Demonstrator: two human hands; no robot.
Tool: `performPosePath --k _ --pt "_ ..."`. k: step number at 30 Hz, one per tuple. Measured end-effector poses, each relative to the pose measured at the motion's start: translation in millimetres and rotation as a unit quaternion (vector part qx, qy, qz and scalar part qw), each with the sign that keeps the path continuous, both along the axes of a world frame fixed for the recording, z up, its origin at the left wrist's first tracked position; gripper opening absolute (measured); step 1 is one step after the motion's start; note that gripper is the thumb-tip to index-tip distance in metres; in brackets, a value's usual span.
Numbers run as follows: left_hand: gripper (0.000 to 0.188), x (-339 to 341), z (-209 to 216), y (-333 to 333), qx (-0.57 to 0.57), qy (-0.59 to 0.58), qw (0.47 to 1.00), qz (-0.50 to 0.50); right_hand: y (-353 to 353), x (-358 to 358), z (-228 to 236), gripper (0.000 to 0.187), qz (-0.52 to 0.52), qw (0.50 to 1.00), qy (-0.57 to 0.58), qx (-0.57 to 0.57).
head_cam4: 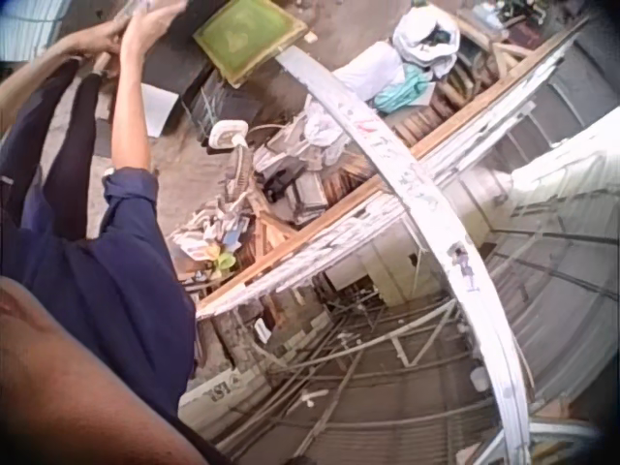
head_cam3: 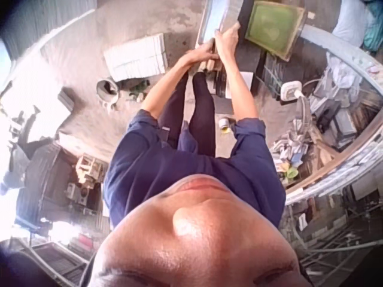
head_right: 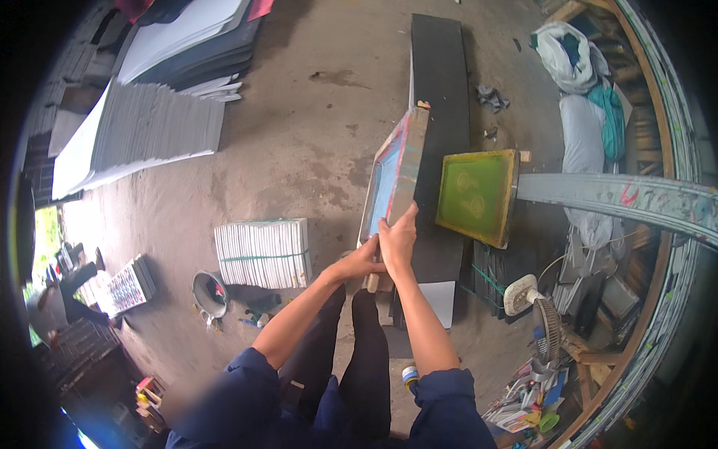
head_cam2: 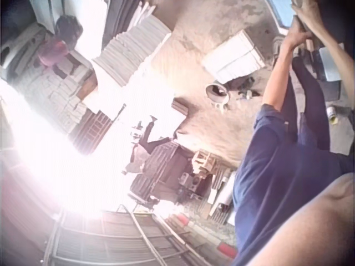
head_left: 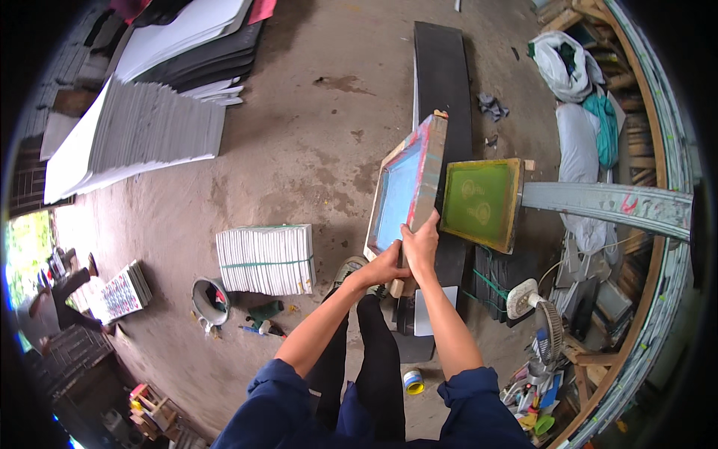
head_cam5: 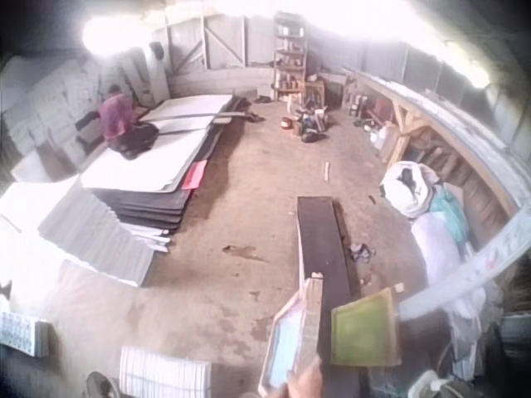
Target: The person sits on the floor and wipes the surface of a green printing frame with a cloth, then switches to a blue frame and scrapes its edges with a metal tool. The person continues to wipe the blue frame with different cloths.
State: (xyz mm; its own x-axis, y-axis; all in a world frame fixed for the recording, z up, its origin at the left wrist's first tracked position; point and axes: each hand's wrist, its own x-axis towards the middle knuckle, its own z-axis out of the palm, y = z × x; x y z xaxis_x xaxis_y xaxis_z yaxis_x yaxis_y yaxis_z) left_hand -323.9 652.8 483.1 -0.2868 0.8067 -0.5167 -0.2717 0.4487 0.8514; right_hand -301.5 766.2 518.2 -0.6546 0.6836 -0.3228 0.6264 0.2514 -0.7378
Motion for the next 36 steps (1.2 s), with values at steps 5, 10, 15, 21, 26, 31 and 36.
performPosePath --k 5,10,15,21,26,31,36 --pt "0.071 20.1 46.7 -39.1 0.026 0.072 0.995 -0.061 -29.9 35.2 52.8 0.073 0.017 0.999 0.013 0.050" --pt "0.048 20.2 63.9 -115.6 0.097 0.039 0.979 0.173 -29.7 97.2 127.1 0.076 0.090 0.992 0.038 0.082" --pt "0.046 11.3 108.8 -192.4 0.101 0.158 0.934 0.303 -19.4 160.2 223.3 0.080 0.246 0.949 0.111 0.164" --pt "0.050 66.1 190.0 -222.4 0.215 0.304 0.842 0.390 -70.6 231.5 322.3 0.077 0.414 0.880 0.111 0.205" --pt "0.063 119.2 226.1 -266.4 0.289 0.120 0.811 0.494 -143.7 287.4 348.9 0.077 0.528 0.822 0.087 0.193" --pt "0.072 216.9 253.6 -309.7 0.228 -0.026 0.799 0.555 -159.5 330.8 336.4 0.077 0.590 0.787 0.051 0.174" --pt "0.073 277.8 231.4 -398.2 0.257 -0.088 0.741 0.614 -228.1 342.4 303.7 0.076 0.641 0.758 0.065 0.102"
